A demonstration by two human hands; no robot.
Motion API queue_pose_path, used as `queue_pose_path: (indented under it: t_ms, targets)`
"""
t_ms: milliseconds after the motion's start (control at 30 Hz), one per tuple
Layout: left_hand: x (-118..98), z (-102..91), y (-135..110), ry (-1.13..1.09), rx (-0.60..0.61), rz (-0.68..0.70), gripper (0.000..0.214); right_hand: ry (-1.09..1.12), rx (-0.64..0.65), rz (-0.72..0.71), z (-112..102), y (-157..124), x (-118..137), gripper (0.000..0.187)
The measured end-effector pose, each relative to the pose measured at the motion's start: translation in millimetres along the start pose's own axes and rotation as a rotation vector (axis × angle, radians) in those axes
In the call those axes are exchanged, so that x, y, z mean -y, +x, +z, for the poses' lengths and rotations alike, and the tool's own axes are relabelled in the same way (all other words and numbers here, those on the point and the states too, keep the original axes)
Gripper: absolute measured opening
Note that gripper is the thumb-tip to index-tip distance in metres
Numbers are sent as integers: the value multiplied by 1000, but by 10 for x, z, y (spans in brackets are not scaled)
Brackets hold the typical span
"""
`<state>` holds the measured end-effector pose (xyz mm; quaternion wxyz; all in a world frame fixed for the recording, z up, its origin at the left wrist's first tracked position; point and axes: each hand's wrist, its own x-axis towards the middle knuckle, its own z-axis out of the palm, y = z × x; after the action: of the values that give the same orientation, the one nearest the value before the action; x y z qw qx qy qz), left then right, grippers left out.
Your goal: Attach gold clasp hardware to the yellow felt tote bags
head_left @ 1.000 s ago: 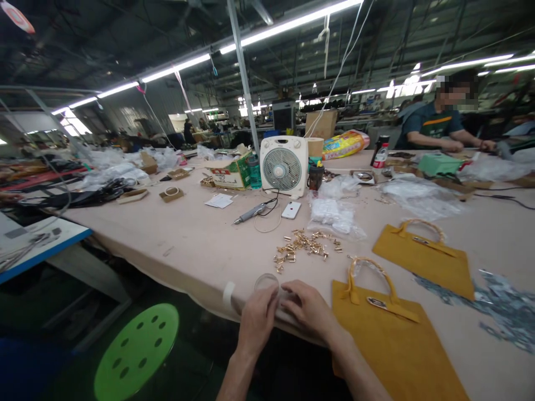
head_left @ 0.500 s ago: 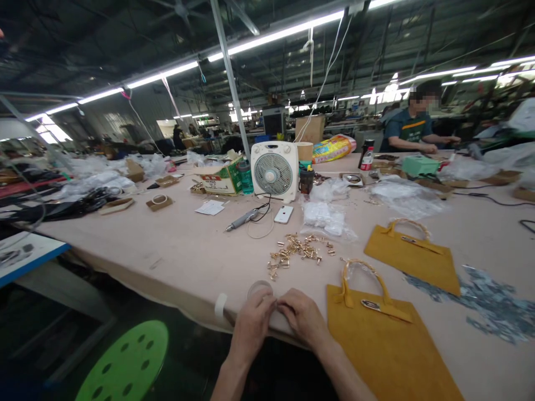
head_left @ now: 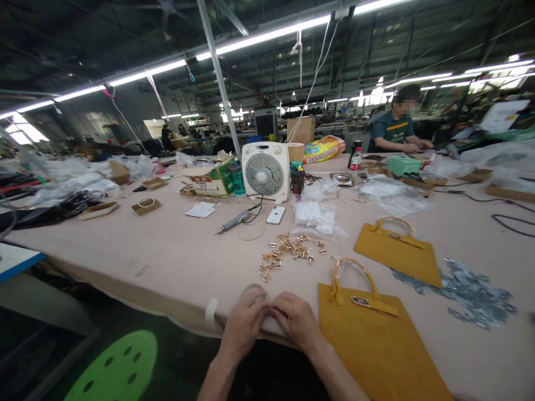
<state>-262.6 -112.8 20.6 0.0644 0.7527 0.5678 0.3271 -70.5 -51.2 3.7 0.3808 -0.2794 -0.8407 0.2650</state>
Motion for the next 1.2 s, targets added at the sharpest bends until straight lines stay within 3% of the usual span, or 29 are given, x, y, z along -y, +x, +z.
queue_pose_path:
  t_ms: [133, 200, 267, 367, 467, 567, 633, 700, 767, 933, 1067, 1200]
  targets:
    - [-32, -41, 29, -100, 38, -95, 21, -67, -9, -205, 5, -29, 90, 23]
    - [-1, -23, 57, -93, 14, -145, 23, -51, 45, -314, 2, -50, 142, 25]
    - [93, 1, 91, -17, -39, -176, 25, -7, 39, -328, -14, -59, 171, 26]
    - [328, -18, 137, 121, -90, -156, 27, 155, -125, -125, -69, -31, 158, 18]
    - [559, -132, 172, 139, -53, -112, 29, 349, -302, 152, -135, 25, 97, 16]
    - [654, -256, 216, 93, 8, -131, 58, 488, -490, 432, -173, 49, -19, 28]
    - [619, -284, 262, 99, 14, -177, 67, 583, -614, 583, -174, 42, -129, 37]
    - [516, -248, 326, 140, -10, -223, 55, 698, -710, 675, -158, 29, -238, 42]
    - [373, -153, 404, 177, -37, -278, 38, 826, -775, 711, -135, 21, -320, 44]
    - [58, 170, 577, 214, -82, -363, 23, 1039, -847, 730, -109, 20, -386, 40]
    - [-86, 330, 587, 172, -105, -314, 16, 1122, -865, 718, -134, 6, -421, 33]
    - [-246, 476, 530, -44, -136, -117, 18, 1154, -814, 688, -171, -10, -461, 26]
